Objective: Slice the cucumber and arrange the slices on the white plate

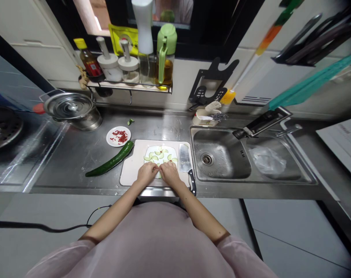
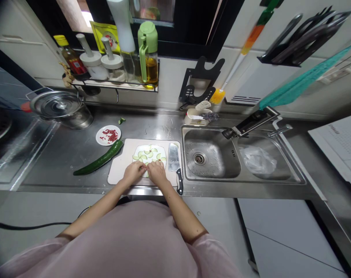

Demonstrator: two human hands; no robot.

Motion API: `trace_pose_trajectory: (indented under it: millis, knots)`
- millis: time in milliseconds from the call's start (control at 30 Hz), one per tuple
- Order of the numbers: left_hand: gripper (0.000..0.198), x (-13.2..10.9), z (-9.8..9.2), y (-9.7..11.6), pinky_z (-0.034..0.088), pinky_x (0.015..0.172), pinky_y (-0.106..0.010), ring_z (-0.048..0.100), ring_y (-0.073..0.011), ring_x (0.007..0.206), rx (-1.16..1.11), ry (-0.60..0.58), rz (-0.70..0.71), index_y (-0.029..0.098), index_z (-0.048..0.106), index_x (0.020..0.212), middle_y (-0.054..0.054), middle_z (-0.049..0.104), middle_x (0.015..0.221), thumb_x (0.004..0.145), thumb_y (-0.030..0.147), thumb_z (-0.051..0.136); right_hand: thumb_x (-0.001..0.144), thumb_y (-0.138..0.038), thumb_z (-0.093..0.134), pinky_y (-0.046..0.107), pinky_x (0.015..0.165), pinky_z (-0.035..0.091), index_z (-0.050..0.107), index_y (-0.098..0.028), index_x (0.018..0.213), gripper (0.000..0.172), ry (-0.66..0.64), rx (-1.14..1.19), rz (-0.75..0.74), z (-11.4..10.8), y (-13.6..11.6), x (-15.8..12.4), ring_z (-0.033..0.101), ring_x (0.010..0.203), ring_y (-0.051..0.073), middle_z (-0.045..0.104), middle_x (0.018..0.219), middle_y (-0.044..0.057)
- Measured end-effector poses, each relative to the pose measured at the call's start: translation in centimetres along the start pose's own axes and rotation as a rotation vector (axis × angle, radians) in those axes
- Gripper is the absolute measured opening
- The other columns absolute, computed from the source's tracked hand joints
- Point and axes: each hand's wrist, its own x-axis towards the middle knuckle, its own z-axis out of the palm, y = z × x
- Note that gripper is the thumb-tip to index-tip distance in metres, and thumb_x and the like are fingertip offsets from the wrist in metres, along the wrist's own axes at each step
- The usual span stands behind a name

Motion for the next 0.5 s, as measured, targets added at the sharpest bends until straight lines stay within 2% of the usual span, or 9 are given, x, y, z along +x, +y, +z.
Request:
trace_pose_trajectory:
  millis: [333, 500]
  knots:
    - [0.013, -0.12, -0.2, 0.25, 0.039, 0.076, -0.028, 0.058, -0.0212, 0.09, 0.047, -0.007, 0.013, 0.023, 0.069, 0.085, -0.006, 0.066, 0.089, 0.084, 0.027, 0.057, 0.095, -0.023, 0.045, 0.034, 0.084, 0.03, 0.061, -0.018, 0.09, 0.018, -0.009, -0.001, 0.008, -0.57, -0.27, 0.06, 0.046, 0.091, 0.022, 0.062, 0.09, 0.008]
    - [0.013, -0.3, -0.59, 0.3, 0.04, 0.076, -0.029, 0.058, -0.0221, 0.09, 0.016, -0.001, 0.023, 0.022, 0.07, 0.083, -0.006, 0.067, 0.088, 0.083, 0.028, 0.058, 0.095, -0.024, 0.046, 0.033, 0.082, 0.03, 0.061, -0.02, 0.088, 0.017, 0.026, 0.069, 0.039, -0.62, -0.04, 0.02, 0.047, 0.089, 0.021, 0.062, 0.09, 0.007]
